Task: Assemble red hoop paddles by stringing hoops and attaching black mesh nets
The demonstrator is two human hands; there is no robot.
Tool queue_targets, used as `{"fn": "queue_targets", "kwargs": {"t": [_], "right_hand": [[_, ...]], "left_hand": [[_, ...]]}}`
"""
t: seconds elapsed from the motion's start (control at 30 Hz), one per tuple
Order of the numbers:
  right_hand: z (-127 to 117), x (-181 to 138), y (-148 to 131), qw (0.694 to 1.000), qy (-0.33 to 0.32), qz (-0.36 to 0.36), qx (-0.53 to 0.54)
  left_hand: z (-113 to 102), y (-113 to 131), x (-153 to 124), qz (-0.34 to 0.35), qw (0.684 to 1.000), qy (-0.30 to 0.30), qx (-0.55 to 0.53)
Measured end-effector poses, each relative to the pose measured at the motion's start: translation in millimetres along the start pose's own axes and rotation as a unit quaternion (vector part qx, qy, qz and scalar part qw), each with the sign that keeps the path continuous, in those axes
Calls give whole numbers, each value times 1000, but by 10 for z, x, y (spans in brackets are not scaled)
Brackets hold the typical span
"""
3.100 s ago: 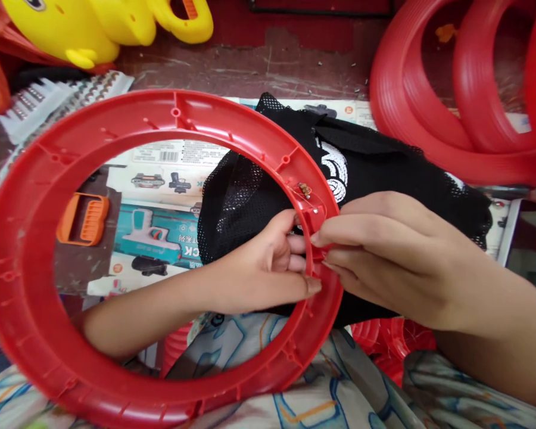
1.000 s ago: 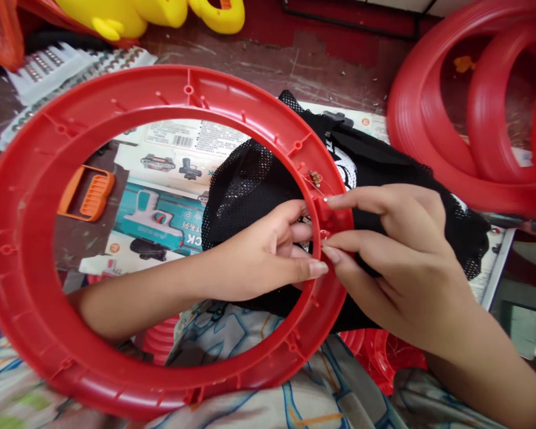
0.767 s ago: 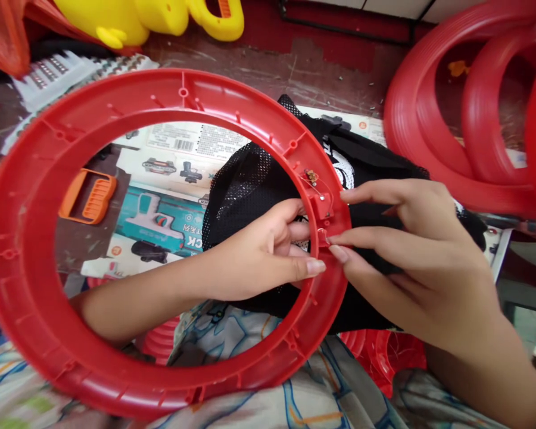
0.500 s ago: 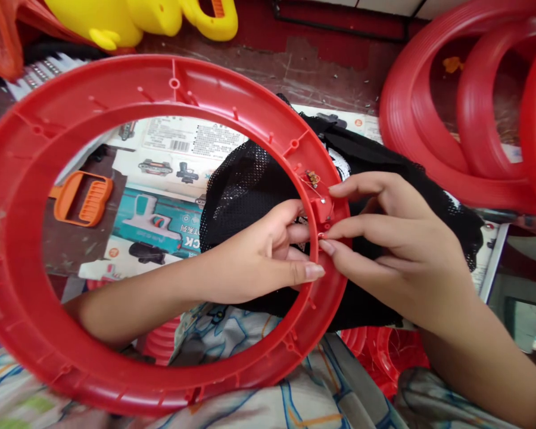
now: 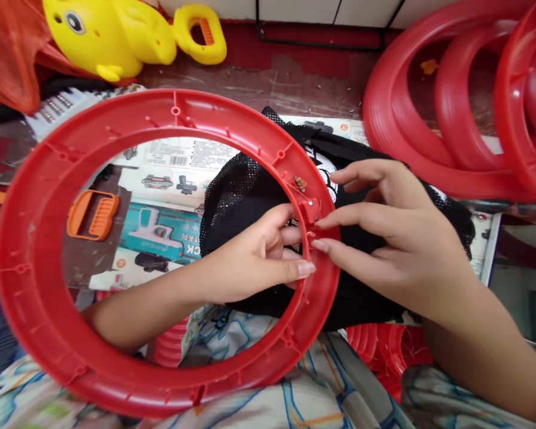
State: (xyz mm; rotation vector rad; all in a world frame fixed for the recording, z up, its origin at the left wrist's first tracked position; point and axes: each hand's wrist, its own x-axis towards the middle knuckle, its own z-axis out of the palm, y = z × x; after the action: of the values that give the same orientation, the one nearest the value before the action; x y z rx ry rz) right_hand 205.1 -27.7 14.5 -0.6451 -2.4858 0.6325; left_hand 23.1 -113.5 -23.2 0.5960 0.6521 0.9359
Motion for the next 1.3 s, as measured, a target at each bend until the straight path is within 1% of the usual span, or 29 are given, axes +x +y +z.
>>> {"fn": "queue_targets", "kwargs": {"t": [0.1,0.27,0.43,0.57,0.67,0.8,0.87,0.97,1.0,1.03,1.1,1.17,1.23,1.3], "right_hand": [[-24,9,10,1000,3,-17,-8],[28,14,30,999,-20,-41,18],[30,28,35,994,-32,-98,-40],[24,31,31,990,-40,-118,-68],[40,18,11,991,-46,-110,-64],[59,3,-44,995,-70,-51,-55],[20,4,-60,996,-47,-35,-62],[-140,13,-60,995,43,-23,-84],[-213,14,-64,994,56,-10,-92],[-287,9,-76,994,52,9,-98],[-412,-30,-151,995,10,45,-88],[-469,-125,-315,997,-48,55,-31],[-435,-273,-561,994,-92,39,49],[-323,-443,-837,991,-96,29,84]], "left_hand": [[7,5,3,3,1000,0,4],[8,9,-5,0,1000,-9,3],[-1,-2,-19,-16,1000,-19,-9],[0,-13,-24,-36,999,-15,-18],[3,-17,-28,-27,999,-18,-18],[-11,-14,-37,-3,1000,-8,-13],[-23,1,-38,20,1000,12,6],[-36,47,-25,49,997,46,37],[-36,69,-17,58,996,58,39],[-34,96,-10,70,994,72,38],[-25,159,-1,101,989,104,33],[-10,230,-6,138,981,134,31],[7,291,-28,162,974,154,36],[17,330,-62,179,969,167,42]]}}
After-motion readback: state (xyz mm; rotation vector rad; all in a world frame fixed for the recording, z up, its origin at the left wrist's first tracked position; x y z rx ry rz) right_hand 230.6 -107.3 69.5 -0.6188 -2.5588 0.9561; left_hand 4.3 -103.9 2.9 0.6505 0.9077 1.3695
